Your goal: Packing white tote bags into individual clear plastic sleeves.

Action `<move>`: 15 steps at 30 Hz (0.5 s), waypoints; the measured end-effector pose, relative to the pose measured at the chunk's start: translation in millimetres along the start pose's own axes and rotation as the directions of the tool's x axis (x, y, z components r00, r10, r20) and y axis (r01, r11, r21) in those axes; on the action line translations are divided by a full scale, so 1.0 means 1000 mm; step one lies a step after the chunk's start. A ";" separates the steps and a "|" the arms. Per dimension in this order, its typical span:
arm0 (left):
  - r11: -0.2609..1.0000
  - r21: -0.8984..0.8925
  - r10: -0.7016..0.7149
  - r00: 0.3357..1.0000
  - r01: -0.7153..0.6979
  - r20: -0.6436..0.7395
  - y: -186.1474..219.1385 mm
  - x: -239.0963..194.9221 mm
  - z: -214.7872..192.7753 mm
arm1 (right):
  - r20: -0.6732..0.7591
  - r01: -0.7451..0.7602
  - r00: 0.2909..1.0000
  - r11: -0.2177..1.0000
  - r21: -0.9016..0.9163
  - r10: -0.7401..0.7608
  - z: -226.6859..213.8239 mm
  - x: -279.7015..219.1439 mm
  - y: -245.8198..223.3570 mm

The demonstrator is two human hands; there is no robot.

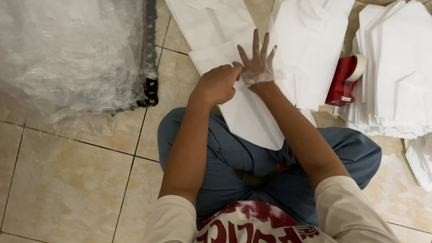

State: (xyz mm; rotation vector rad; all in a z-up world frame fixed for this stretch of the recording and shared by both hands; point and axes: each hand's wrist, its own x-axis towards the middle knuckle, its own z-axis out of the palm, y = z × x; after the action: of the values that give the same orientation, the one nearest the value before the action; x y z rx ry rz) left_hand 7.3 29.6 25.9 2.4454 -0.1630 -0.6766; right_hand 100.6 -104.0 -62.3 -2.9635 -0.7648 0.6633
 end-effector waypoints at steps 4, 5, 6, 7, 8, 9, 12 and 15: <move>0.995 -0.003 0.098 0.990 -0.099 -0.097 -0.008 0.003 0.017 | -0.040 0.124 0.990 0.961 -0.248 -0.138 0.021 -0.041 -0.011; 0.996 0.022 0.093 0.993 -0.091 -0.077 -0.007 0.005 0.019 | 0.002 0.173 0.984 0.947 -0.271 -0.179 0.033 -0.040 -0.008; 0.995 0.046 0.086 0.995 -0.084 -0.058 -0.005 0.006 0.021 | 0.045 0.222 0.975 0.930 -0.293 -0.219 0.046 -0.039 -0.005; 0.996 0.043 0.084 0.995 -0.081 -0.058 0.005 -0.004 0.012 | 0.048 0.225 0.974 0.929 -0.293 -0.221 0.053 -0.040 -0.004; 0.995 0.048 0.087 0.995 -0.085 -0.042 0.015 -0.014 0.003 | 0.048 0.213 0.976 0.910 -0.355 -0.210 0.061 -0.041 -0.004; 0.994 0.056 0.093 0.995 -0.091 -0.024 0.025 -0.024 -0.007 | 0.043 0.197 0.979 0.889 -0.413 -0.197 0.068 -0.042 -0.004; 0.993 0.081 0.086 0.995 -0.089 0.041 0.035 -0.030 -0.011 | 0.121 0.180 0.980 0.967 -0.182 -0.160 0.060 -0.040 -0.007; 0.988 0.093 0.117 0.992 -0.121 0.051 0.034 -0.014 -0.003 | 0.115 0.150 0.985 0.960 -0.238 -0.126 0.057 -0.024 -0.007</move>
State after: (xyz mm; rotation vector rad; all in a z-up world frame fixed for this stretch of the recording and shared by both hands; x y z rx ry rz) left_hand -2.2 6.5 53.4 2.4889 -0.3648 -0.6861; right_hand 55.3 -114.3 -104.3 -3.0728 -1.1294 0.7619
